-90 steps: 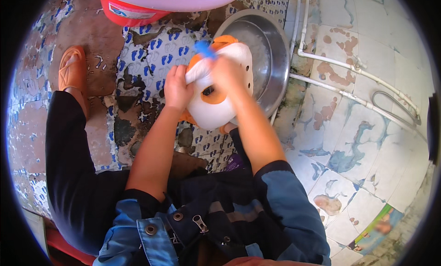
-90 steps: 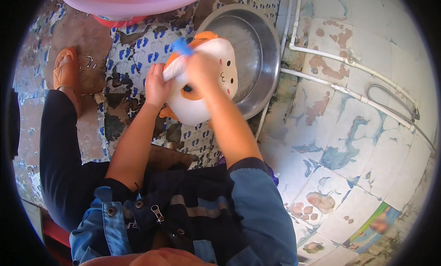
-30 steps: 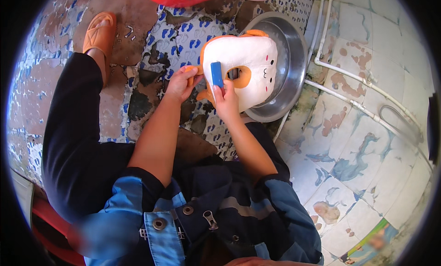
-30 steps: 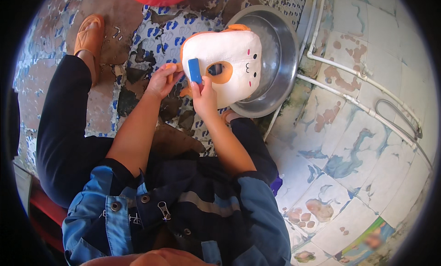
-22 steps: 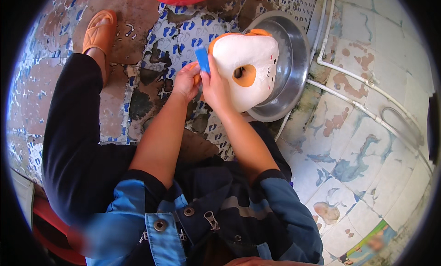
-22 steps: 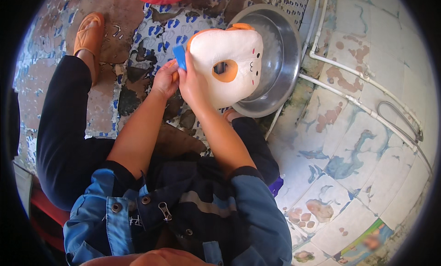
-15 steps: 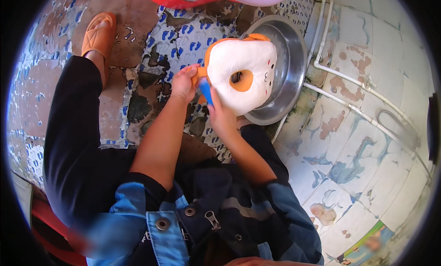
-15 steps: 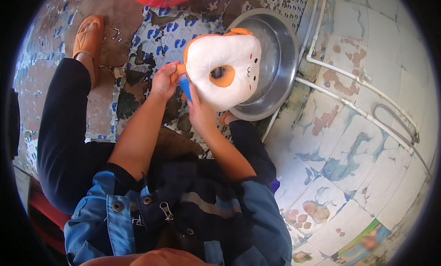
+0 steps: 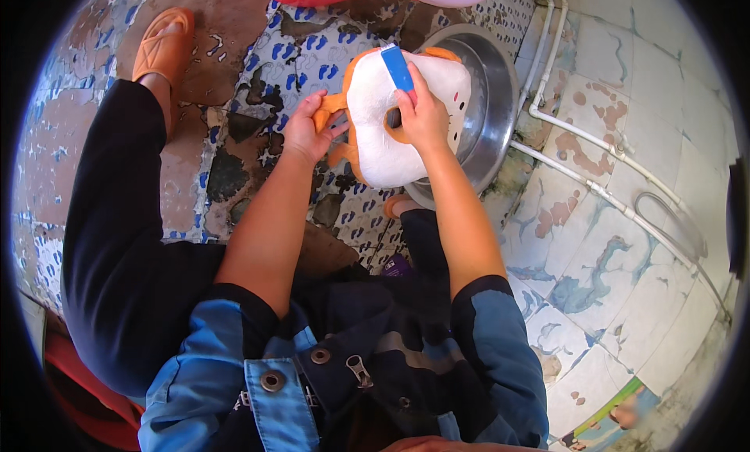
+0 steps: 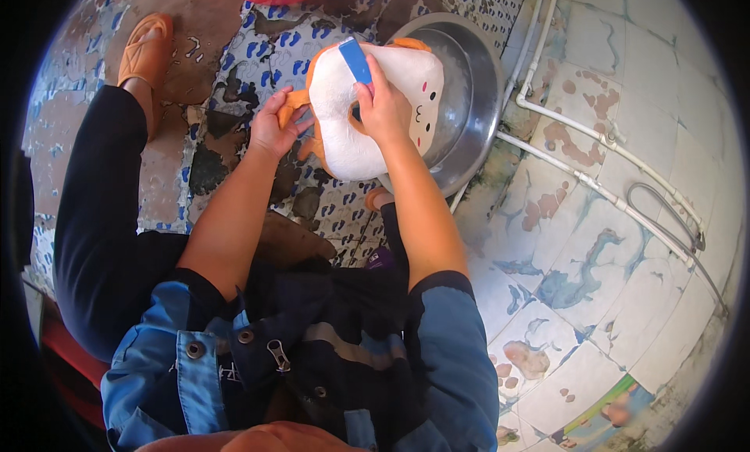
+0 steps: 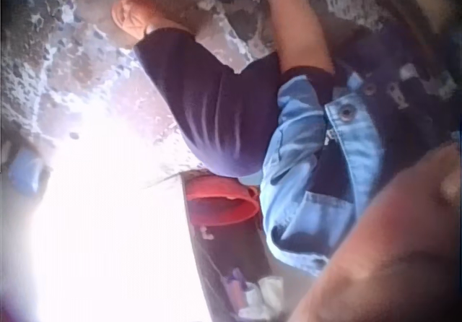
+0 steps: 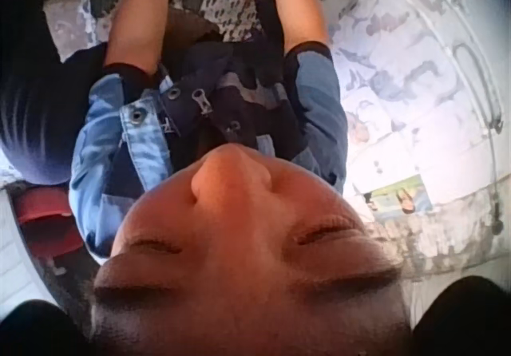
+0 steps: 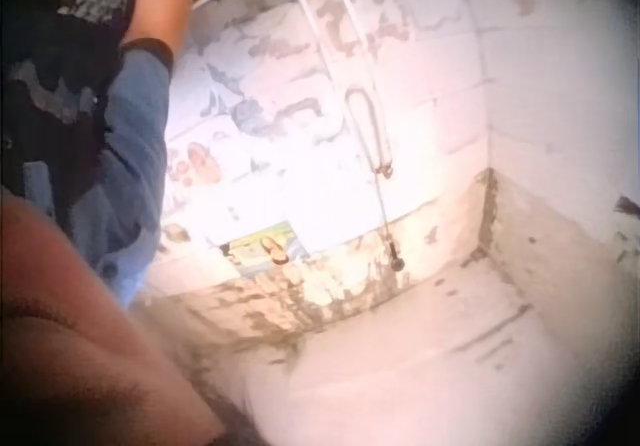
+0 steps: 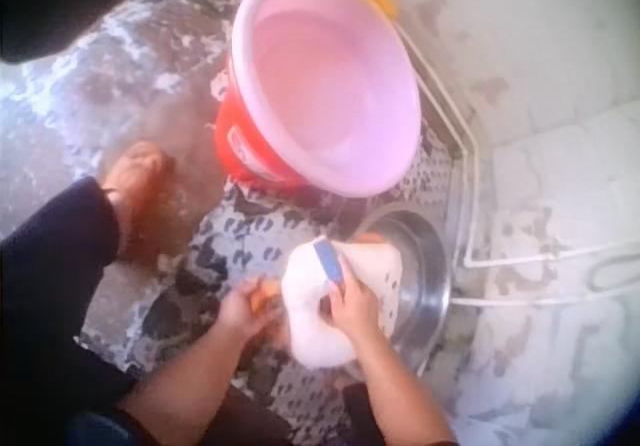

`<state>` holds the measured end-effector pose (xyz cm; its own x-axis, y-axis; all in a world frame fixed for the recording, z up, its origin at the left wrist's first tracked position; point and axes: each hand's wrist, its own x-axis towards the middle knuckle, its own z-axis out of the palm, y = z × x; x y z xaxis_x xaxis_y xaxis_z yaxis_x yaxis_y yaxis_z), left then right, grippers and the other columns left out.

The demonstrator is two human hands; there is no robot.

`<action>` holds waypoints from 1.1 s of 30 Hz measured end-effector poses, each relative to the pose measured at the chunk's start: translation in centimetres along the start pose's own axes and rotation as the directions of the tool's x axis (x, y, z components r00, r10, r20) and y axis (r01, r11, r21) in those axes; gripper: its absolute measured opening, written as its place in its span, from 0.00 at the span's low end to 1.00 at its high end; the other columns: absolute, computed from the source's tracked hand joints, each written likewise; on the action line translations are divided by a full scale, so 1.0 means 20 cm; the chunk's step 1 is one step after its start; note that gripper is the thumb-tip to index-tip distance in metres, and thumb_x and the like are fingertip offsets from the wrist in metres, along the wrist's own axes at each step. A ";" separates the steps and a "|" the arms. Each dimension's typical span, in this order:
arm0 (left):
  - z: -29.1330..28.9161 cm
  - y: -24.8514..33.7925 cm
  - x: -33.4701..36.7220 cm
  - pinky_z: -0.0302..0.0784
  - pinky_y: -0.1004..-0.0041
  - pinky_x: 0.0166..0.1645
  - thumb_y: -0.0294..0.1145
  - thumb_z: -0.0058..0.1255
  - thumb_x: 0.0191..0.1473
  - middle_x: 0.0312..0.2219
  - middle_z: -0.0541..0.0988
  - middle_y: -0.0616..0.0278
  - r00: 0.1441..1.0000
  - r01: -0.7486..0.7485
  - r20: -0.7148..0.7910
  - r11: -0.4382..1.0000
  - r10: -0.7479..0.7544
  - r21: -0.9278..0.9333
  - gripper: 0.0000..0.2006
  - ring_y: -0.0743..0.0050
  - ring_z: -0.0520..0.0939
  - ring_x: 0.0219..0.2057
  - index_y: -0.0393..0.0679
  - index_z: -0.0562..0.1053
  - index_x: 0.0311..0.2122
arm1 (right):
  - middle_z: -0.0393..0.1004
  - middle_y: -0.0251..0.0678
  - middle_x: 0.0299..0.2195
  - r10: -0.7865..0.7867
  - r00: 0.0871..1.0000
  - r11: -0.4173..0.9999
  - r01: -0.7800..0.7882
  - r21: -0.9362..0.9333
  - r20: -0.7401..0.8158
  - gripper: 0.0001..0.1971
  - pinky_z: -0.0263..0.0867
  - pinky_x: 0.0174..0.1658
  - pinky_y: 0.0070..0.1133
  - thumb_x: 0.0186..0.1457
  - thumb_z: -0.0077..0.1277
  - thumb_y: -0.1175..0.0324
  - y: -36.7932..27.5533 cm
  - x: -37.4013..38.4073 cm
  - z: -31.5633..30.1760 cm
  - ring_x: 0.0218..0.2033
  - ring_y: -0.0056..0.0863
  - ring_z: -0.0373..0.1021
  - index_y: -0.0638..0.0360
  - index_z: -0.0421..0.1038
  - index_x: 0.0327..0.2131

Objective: The person scrubs a white and orange donut-shaped plush pillow with a blue brush. They hold the pillow over a metal basin and scrub the surface, including the face and the inner ring, repeatedly.

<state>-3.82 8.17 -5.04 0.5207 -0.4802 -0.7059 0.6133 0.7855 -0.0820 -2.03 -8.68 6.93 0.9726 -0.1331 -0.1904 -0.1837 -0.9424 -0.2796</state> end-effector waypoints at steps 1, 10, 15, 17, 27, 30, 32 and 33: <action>0.02 0.00 -0.02 0.62 0.44 0.55 0.46 0.36 0.60 0.49 0.68 0.55 1.000 -0.008 -0.015 0.997 0.007 -0.071 0.17 0.50 0.67 0.52 0.46 0.64 0.47 | 0.74 0.43 0.35 0.023 0.998 1.000 -0.024 -0.018 -0.054 0.30 0.66 0.37 0.35 0.50 0.52 0.58 0.02 -0.01 0.02 0.35 0.43 0.72 0.50 0.58 0.56; -0.09 -0.22 -0.08 0.69 0.68 0.51 0.46 0.55 0.48 0.49 0.69 0.52 0.931 -0.133 0.327 0.686 -0.161 0.715 0.38 0.65 0.72 0.50 0.39 0.52 0.59 | 0.72 0.46 0.37 0.525 0.849 0.825 -0.492 0.278 -0.057 0.21 0.64 0.40 0.33 0.48 0.55 0.55 -0.01 -0.08 0.15 0.38 0.42 0.70 0.62 0.67 0.38; 0.06 -0.27 -0.07 0.70 0.68 0.50 0.28 0.61 0.40 0.42 0.75 0.54 0.954 -0.279 0.300 0.306 -0.023 0.910 0.38 0.65 0.76 0.43 0.40 0.57 0.57 | 0.72 0.40 0.35 0.539 0.842 0.627 -0.415 0.659 0.018 0.13 0.63 0.42 0.24 0.57 0.47 0.62 0.15 -0.12 0.24 0.37 0.31 0.68 0.63 0.67 0.38; 0.18 -0.25 -0.12 0.69 0.71 0.51 0.21 0.57 0.42 0.44 0.74 0.56 0.927 -0.330 0.372 0.384 -0.038 0.862 0.34 0.71 0.75 0.45 0.38 0.58 0.56 | 0.71 0.36 0.37 0.497 0.827 0.101 -0.357 0.929 0.264 0.13 0.63 0.44 0.22 0.60 0.45 0.62 0.16 -0.09 0.10 0.39 0.26 0.68 0.62 0.67 0.41; 0.98 0.03 -0.59 0.68 0.65 0.51 0.29 0.63 0.33 0.42 0.76 0.50 0.387 -0.921 0.913 -0.108 -0.128 0.375 0.39 0.51 0.75 0.42 0.39 0.63 0.55 | 0.61 0.46 0.54 0.689 0.721 -0.132 0.220 0.966 -0.070 0.23 0.58 0.58 0.38 0.62 0.27 0.60 -0.18 -0.30 -0.57 0.54 0.42 0.60 0.63 0.57 0.55; 1.02 0.00 -0.59 0.67 0.63 0.51 0.32 0.65 0.30 0.42 0.76 0.51 0.282 -0.958 0.956 -0.078 -0.078 0.276 0.41 0.50 0.74 0.43 0.41 0.63 0.55 | 0.62 0.46 0.53 0.577 0.815 -0.276 0.242 0.930 -0.041 0.24 0.60 0.56 0.40 0.62 0.23 0.58 -0.13 -0.31 -0.57 0.53 0.45 0.62 0.64 0.57 0.54; 0.97 -0.02 -0.56 0.69 0.61 0.50 0.39 0.65 0.31 0.44 0.74 0.49 0.274 -0.955 0.961 -0.124 -0.027 0.269 0.41 0.48 0.73 0.44 0.43 0.63 0.56 | 0.64 0.45 0.51 0.555 0.831 -0.334 0.261 0.905 -0.035 0.24 0.63 0.54 0.40 0.62 0.23 0.56 -0.14 -0.28 -0.52 0.51 0.45 0.63 0.61 0.57 0.53; 0.93 -0.03 -0.53 0.69 0.61 0.50 0.39 0.65 0.30 0.44 0.73 0.48 0.350 -0.929 0.936 -0.140 -0.025 0.343 0.43 0.47 0.73 0.45 0.43 0.61 0.56 | 0.63 0.45 0.51 0.565 0.825 -0.345 0.269 0.899 -0.030 0.24 0.63 0.54 0.41 0.62 0.23 0.56 -0.13 -0.25 -0.47 0.51 0.45 0.63 0.61 0.57 0.53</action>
<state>1.36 5.60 15.58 0.7231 -0.5531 0.4138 -0.3657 0.2016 0.9086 -5.16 -8.44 17.50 0.7026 -0.6515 -0.2863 0.1976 0.5652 -0.8009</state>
